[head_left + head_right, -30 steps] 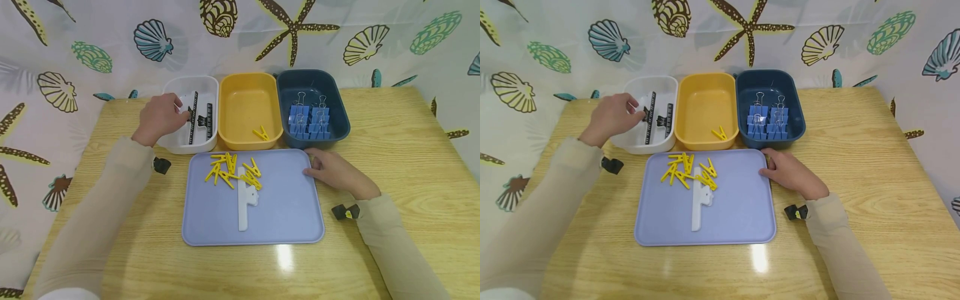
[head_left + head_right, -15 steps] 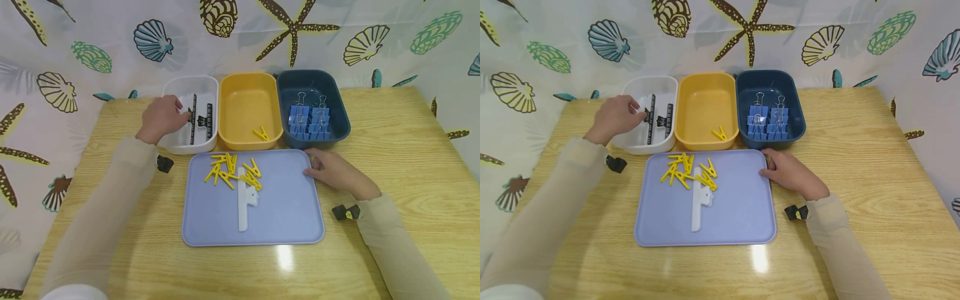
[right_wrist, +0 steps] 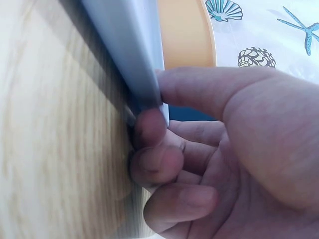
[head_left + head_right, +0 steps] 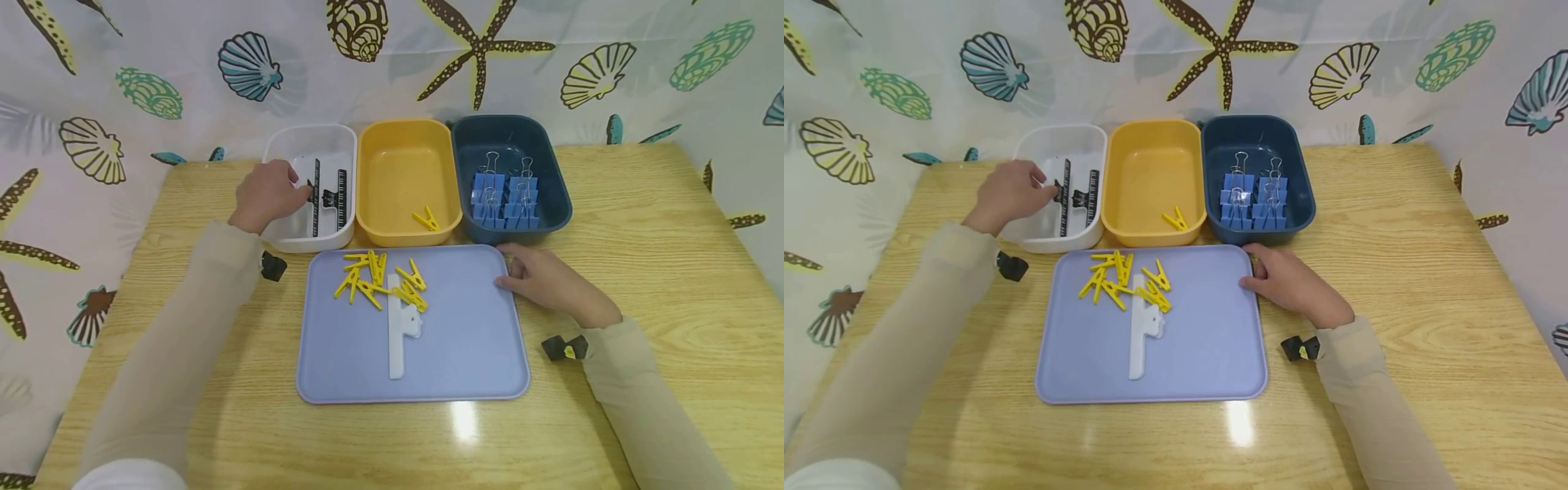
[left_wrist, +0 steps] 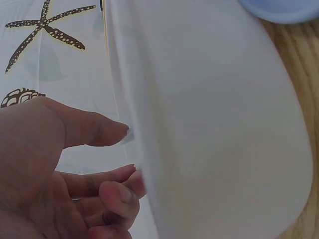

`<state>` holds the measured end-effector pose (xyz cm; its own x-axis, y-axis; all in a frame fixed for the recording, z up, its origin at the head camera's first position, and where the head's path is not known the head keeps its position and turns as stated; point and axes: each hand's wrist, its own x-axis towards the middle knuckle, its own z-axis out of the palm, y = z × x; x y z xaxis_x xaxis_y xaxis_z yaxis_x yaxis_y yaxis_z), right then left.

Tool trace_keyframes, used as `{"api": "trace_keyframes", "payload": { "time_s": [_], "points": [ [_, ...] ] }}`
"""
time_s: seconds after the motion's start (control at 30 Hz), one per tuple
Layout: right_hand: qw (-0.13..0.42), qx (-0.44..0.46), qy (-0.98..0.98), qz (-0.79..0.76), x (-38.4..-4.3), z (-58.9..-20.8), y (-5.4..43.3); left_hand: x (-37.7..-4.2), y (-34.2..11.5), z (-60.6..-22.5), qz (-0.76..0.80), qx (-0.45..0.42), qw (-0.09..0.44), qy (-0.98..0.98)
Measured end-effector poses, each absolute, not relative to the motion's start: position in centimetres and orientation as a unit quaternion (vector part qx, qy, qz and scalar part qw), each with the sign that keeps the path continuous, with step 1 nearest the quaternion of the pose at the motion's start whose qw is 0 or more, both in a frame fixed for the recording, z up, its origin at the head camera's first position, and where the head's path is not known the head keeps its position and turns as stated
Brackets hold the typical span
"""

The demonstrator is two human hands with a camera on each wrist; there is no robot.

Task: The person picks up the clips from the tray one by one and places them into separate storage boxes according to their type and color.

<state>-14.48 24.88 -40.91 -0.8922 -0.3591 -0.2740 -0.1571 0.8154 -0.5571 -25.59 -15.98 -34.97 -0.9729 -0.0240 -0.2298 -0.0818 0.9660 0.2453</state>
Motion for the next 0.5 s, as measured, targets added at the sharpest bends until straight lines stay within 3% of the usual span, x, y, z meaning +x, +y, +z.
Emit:
{"api": "trace_keyframes", "payload": {
  "time_s": [0.5],
  "points": [
    [0.178, -0.149, 0.933, -0.275, -14.47, -40.98, 24.99, -26.25, -15.96, -35.71, 0.129, -0.038, 0.127, 0.983]
  ]
}}
